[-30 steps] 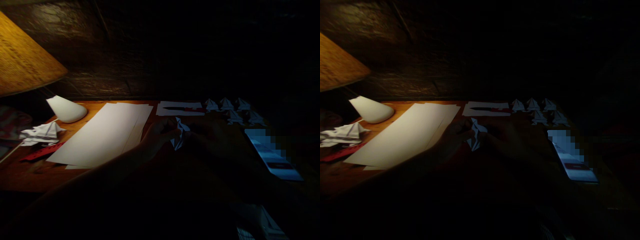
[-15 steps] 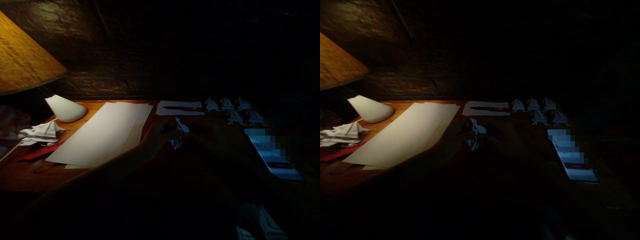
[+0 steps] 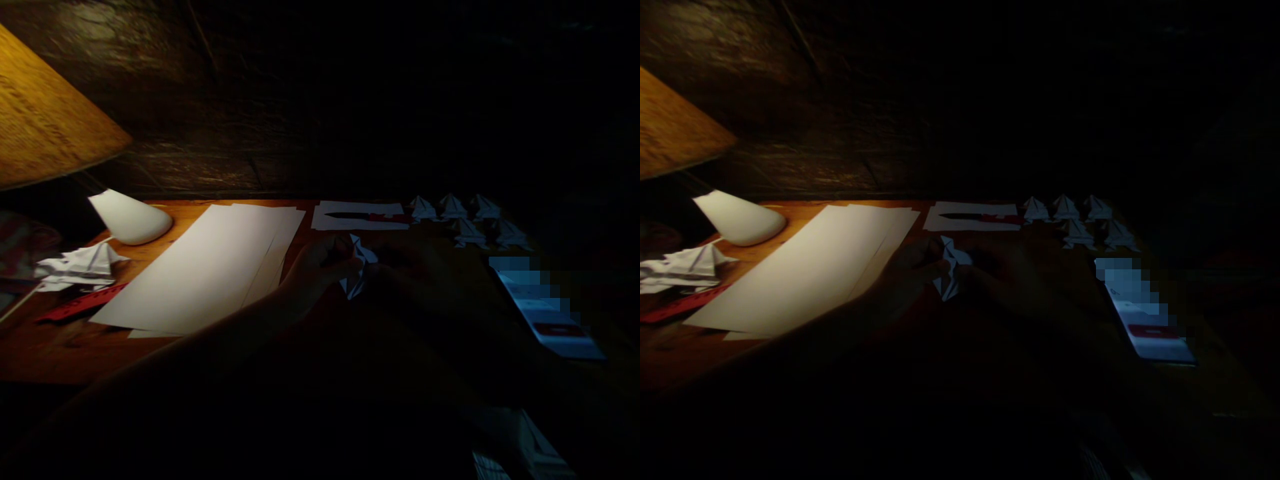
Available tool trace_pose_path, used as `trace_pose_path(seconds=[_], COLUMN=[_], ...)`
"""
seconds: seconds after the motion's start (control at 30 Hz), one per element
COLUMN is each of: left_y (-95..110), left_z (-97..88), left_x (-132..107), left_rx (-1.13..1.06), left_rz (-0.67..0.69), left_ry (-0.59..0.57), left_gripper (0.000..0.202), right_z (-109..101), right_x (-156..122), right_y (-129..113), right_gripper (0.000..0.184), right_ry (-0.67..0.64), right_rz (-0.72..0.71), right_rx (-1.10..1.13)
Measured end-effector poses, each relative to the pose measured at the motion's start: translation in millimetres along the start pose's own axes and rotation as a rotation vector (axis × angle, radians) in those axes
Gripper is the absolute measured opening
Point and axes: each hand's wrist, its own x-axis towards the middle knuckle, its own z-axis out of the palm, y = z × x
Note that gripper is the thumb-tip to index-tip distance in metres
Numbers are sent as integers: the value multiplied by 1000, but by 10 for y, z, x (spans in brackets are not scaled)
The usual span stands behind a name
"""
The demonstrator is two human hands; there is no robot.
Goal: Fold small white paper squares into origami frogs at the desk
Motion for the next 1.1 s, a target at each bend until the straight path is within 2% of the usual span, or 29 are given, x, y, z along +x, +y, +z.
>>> trace_pose_path(seconds=[0.37,0.77,0.93,1.1], left_y=[-31,-21,-20,47], left_z=[-5,12,-2,15], left_x=[-5,-11,-24,-59], left_rx=[11,-14,-35,25], left_rz=[20,-24,6,34], left_ry=[-15,3,-47,-42], left_gripper=[32,35,26,21], right_z=[-6,4,4,4], right_x=[-6,-7,-6,-6], right_y=[51,4,-12,-4], right_gripper=[30,26,30,29], right_ry=[18,25,39,43], right_rz=[-12,13,39,64], right_rx=[-52,-95,-37,-37])
